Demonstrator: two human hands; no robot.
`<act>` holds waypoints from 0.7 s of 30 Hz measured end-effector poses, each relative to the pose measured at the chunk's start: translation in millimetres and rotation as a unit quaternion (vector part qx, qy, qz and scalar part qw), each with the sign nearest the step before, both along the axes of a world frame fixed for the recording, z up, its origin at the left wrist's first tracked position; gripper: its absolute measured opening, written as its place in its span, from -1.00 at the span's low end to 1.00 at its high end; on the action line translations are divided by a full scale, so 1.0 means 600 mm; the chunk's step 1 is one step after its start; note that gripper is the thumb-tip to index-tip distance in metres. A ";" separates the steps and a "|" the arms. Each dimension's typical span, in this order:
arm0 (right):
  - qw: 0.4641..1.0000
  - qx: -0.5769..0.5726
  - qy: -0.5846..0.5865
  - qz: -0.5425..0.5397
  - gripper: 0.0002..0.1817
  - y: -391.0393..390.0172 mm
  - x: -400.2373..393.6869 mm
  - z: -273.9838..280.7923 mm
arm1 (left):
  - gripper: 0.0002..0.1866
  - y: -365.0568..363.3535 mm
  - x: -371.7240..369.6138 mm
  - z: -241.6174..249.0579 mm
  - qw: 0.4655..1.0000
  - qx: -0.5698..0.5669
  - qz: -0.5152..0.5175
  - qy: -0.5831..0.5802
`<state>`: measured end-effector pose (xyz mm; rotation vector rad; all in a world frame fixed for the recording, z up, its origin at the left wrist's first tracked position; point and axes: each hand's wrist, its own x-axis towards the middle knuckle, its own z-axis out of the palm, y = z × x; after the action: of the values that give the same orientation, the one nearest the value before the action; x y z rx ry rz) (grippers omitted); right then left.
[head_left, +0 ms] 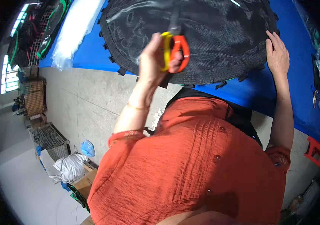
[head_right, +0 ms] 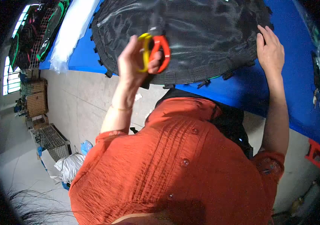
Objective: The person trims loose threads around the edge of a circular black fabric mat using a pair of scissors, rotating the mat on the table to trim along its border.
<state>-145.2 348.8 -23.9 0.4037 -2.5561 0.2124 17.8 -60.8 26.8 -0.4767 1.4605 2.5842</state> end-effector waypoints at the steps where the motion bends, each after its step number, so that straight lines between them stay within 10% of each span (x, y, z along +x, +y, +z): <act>1: 1.000 0.010 -0.004 -0.017 -0.57 -0.002 0.005 0.005 | -0.39 -0.031 0.015 0.000 1.000 -0.003 0.031 -0.001; 6: 0.997 0.063 -0.003 -0.038 -0.57 0.002 0.003 0.005 | -0.45 -0.151 0.054 -0.009 0.983 -0.025 0.181 0.013; 21: 0.981 0.114 -0.005 -0.160 -0.56 0.075 0.049 0.014 | -0.37 -0.042 -0.090 -0.035 0.987 -0.031 0.078 0.135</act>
<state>-115.7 394.0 -15.4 0.0690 -2.6186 -0.1985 -36.0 -85.9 5.5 -0.2649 1.6521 2.8254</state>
